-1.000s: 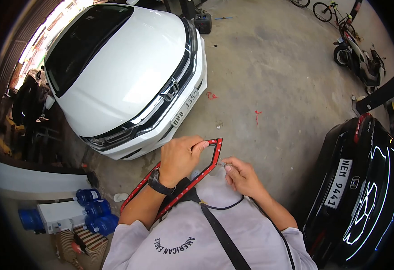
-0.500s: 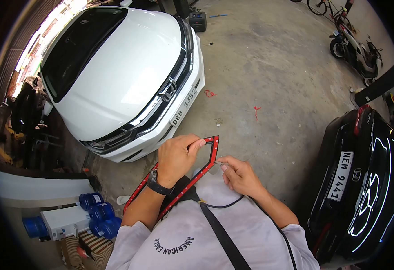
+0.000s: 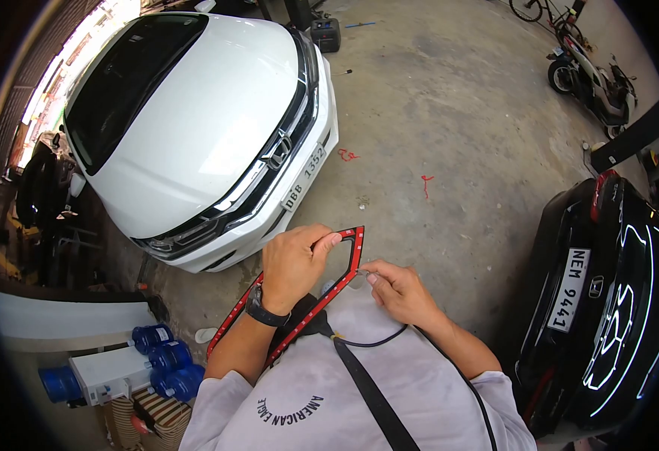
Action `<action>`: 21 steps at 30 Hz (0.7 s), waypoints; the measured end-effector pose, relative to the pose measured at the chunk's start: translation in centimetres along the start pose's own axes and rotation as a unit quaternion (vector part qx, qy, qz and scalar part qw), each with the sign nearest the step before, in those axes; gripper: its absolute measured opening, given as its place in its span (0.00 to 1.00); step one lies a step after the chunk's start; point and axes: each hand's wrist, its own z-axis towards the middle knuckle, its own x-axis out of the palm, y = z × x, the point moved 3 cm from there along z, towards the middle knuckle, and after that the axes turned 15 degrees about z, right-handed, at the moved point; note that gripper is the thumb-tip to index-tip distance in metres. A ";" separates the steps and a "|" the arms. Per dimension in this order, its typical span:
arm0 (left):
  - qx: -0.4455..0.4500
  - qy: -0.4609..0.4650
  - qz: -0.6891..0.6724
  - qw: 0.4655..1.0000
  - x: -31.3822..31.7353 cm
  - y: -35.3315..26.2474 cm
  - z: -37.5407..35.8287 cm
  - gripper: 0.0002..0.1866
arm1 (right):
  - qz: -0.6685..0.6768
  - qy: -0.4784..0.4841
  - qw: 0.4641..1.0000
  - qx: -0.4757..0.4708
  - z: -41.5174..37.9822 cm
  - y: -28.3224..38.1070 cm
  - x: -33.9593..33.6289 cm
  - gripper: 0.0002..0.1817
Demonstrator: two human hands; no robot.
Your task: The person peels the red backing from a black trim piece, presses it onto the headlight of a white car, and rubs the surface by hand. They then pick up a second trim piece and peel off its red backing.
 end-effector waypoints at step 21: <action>0.014 -0.006 0.024 1.000 0.5 -1.1 -0.3 0.13 | 0.160 0.130 0.976 0.063 0.2 -0.6 -1.3 0.09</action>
